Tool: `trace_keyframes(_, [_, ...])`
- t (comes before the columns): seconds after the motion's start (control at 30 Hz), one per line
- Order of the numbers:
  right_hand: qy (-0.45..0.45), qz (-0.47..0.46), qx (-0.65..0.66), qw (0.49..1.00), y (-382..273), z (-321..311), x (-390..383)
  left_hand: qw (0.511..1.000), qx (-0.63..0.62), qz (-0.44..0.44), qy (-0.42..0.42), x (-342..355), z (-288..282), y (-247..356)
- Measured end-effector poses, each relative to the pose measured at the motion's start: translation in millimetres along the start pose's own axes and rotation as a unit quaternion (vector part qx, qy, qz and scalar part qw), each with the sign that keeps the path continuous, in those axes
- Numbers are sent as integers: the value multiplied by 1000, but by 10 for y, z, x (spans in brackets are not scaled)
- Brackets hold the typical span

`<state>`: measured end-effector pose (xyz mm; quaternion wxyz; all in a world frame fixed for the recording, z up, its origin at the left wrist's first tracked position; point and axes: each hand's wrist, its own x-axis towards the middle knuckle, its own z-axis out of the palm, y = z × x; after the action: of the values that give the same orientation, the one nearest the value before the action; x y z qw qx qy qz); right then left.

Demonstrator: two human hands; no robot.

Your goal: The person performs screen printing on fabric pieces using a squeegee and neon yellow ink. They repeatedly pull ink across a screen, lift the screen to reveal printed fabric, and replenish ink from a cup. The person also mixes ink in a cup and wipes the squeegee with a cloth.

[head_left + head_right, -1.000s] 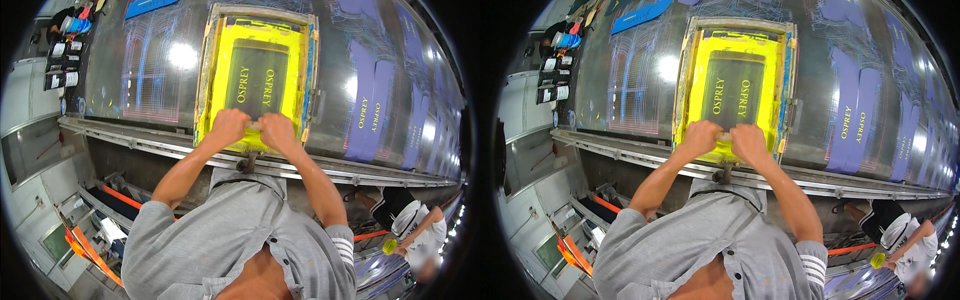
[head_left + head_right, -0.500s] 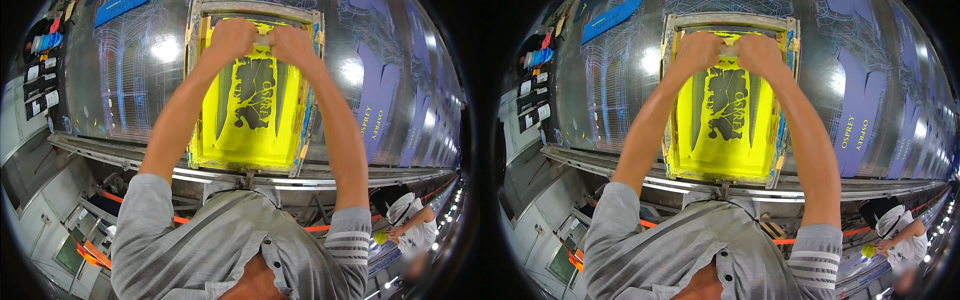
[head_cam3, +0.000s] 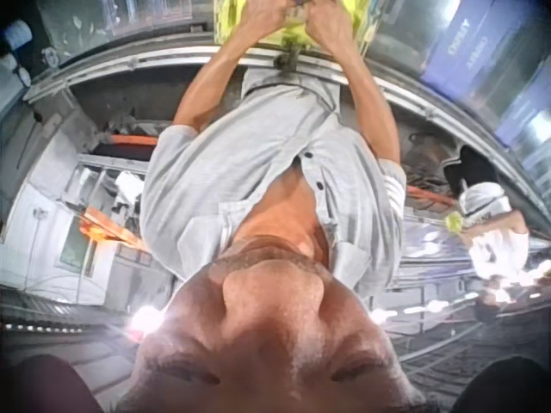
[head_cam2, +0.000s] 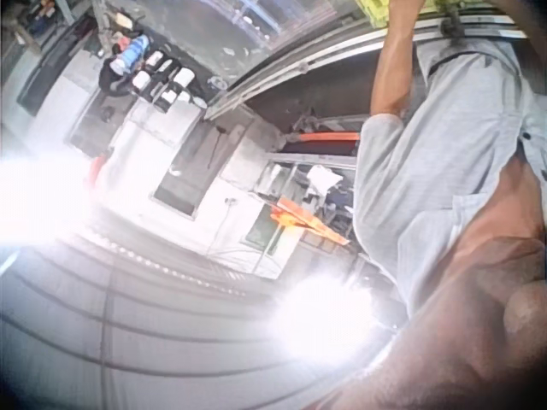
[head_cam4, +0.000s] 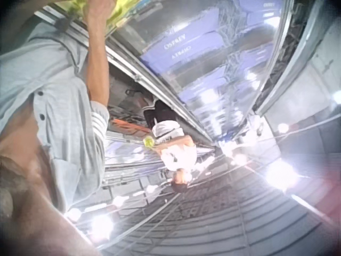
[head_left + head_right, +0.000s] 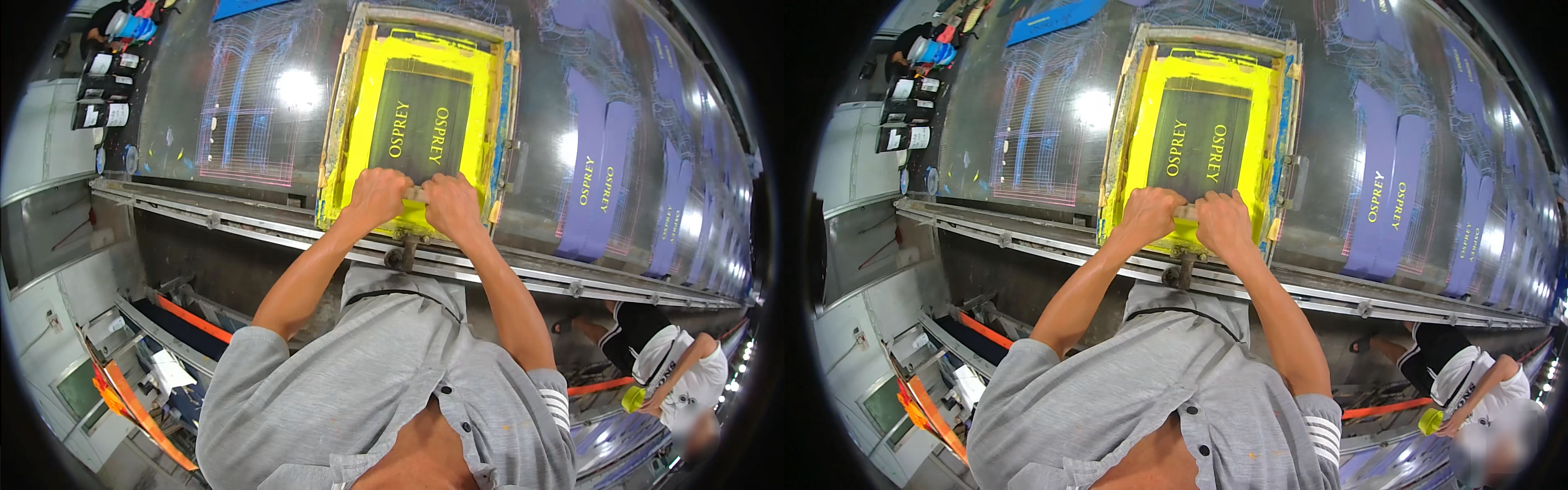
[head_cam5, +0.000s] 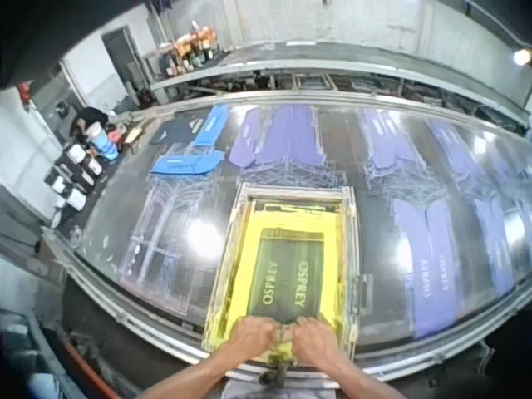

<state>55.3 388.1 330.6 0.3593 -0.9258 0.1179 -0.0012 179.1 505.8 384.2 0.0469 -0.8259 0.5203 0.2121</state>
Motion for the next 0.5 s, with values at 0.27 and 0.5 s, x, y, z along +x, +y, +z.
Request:
trace_keyframes(0.27, [137,-23,-31,990,-156,497,-374,980,-1,68,189,-399,481,44])
trace_keyframes(0.5, [17,3,-10,1000,-286,340,-548,998,1,-2,65,-600,421,147])
